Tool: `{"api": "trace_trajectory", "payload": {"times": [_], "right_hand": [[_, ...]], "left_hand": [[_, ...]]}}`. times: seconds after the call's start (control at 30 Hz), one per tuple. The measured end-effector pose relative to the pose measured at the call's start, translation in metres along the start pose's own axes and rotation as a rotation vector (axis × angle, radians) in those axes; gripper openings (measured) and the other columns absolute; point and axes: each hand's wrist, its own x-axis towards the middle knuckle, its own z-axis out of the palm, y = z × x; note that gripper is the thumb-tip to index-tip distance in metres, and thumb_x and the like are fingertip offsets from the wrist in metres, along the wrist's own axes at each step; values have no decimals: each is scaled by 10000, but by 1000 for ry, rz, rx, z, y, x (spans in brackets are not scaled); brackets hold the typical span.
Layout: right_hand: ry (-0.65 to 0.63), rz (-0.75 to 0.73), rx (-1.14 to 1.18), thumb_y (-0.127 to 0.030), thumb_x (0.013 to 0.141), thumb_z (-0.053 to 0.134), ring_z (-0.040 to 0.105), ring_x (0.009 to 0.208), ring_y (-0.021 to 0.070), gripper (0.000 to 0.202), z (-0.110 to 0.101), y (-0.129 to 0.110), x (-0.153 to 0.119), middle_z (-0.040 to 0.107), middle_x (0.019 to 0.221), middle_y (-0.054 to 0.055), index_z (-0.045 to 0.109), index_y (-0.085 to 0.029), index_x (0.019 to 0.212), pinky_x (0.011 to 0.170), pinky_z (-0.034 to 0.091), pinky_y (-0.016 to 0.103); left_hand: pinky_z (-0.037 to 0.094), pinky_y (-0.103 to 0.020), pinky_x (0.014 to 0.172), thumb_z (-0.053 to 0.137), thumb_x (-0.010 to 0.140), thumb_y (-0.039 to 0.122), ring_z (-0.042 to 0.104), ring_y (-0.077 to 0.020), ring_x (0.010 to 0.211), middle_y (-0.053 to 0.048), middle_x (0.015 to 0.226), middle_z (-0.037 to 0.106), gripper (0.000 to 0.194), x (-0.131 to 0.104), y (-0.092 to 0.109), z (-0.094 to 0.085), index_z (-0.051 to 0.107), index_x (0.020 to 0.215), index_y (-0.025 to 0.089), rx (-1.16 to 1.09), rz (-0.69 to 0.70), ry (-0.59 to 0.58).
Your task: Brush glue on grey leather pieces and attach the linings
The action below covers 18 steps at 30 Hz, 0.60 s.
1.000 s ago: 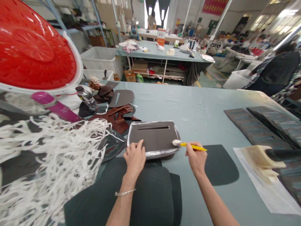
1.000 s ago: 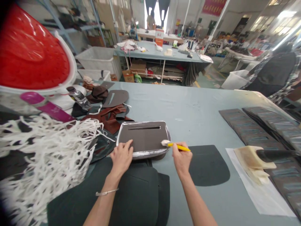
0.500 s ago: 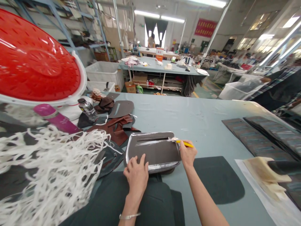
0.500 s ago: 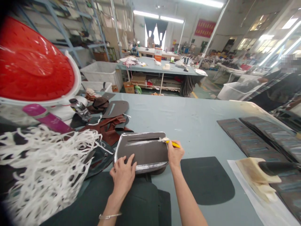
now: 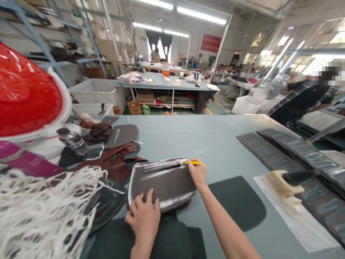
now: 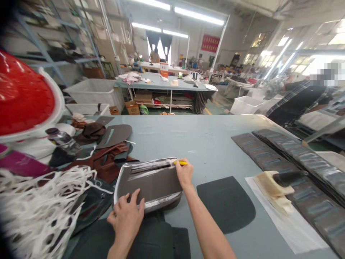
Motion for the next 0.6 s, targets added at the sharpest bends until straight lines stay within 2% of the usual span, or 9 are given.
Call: {"api": "trace_trajectory", "payload": {"times": [0.07,0.17,0.3,0.37,0.43,0.5,0.6], "right_hand": [[69,11,-15,-385,766,519,575,544,144,250,-22,14,9,650,625,20,654,-175,747,590,438,223],[80,63,40,-422,804,483,589,553,142,334,-30,30,8,667,694,32,660,-165,924,605,454,233],[-39,80,37,-428,836,448,628,637,176,402,-28,43,-3,686,769,53,640,-191,1097,662,477,280],[-64,53,37,-399,858,432,637,681,195,385,-32,41,-12,687,777,64,640,-200,1113,675,475,293],[-58,19,46,-337,880,404,630,671,194,363,-39,34,-22,679,761,65,632,-200,1128,654,465,280],[-74,-5,43,-259,886,376,608,625,172,346,-41,26,-34,652,699,38,626,-202,1118,614,446,247],[-75,4,-31,-206,876,381,582,593,158,285,-32,23,-44,607,653,9,637,-221,999,559,411,221]], "left_hand": [[337,-445,812,440,848,305,460,-299,1024,-123,1135,499,357,5,5,-3,570,1175,247,-9,-25,-36],[366,-444,810,466,813,237,480,-296,1005,-132,1078,519,329,15,26,-1,571,1120,187,-134,-6,-96],[437,-356,842,390,841,220,568,-192,938,-139,1100,535,326,29,77,19,505,1133,130,-685,118,-251],[457,-338,859,404,832,264,600,-181,918,-151,1103,550,330,36,102,33,507,1107,114,-889,108,-340],[466,-362,873,441,811,355,617,-211,931,-170,1101,574,372,44,118,46,522,1074,106,-979,51,-407],[466,-389,895,478,771,478,623,-248,964,-179,1105,599,467,54,126,56,534,1055,112,-1036,0,-480],[450,-427,936,578,627,598,620,-305,994,-161,1020,654,575,74,127,71,578,960,129,-1017,-22,-582]]}}
